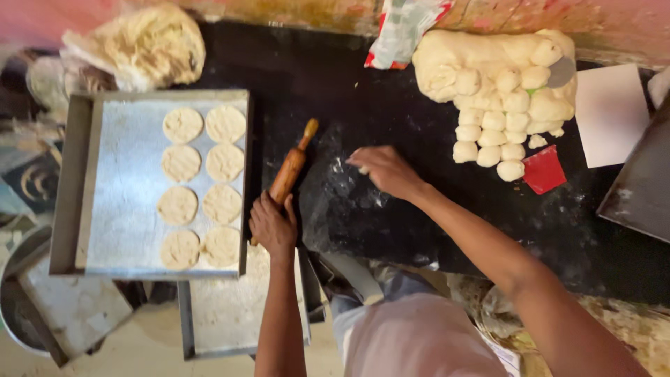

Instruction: The person rolls small balls of dough into flat discs using a rolling pin on a black countertop and places the finished discs onto a metal tray.

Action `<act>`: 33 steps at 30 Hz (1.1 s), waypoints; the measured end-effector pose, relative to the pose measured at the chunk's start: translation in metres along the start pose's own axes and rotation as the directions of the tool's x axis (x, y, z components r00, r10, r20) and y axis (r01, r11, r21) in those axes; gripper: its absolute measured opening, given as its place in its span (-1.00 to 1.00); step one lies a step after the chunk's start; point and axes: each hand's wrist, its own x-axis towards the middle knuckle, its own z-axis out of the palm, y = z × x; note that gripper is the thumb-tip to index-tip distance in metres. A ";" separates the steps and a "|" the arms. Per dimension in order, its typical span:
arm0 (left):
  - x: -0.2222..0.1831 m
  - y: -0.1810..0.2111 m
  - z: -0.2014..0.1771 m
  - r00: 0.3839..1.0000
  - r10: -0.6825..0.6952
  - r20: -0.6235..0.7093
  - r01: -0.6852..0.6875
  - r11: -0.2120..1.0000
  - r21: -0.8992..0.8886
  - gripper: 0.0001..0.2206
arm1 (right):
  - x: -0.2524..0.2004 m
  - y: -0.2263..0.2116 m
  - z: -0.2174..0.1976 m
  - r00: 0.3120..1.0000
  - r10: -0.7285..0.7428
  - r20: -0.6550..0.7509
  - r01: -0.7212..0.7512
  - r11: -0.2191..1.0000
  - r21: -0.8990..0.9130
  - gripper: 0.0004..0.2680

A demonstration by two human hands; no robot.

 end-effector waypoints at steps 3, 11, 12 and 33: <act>0.007 0.000 0.001 0.998 -0.022 0.051 0.022 1.000 0.002 -0.49 | 0.003 -0.017 0.006 0.959 0.062 -0.277 -0.083 0.994 -0.066 -0.44; 0.000 -0.004 0.013 0.996 -0.093 -0.011 0.093 0.996 -0.017 -0.45 | 0.051 0.004 0.019 0.975 0.214 -0.054 -0.220 0.953 -0.206 -0.71; 0.005 -0.004 0.013 0.996 -0.084 -0.042 0.082 0.996 -0.034 -0.45 | 0.061 0.002 0.019 0.967 0.058 -0.250 -0.108 0.976 -0.191 -0.70; 0.005 0.000 -0.007 0.986 -0.164 0.026 0.166 0.980 -0.109 -0.43 | 0.001 -0.035 0.043 0.992 -0.080 0.101 0.122 0.834 -0.538 -0.58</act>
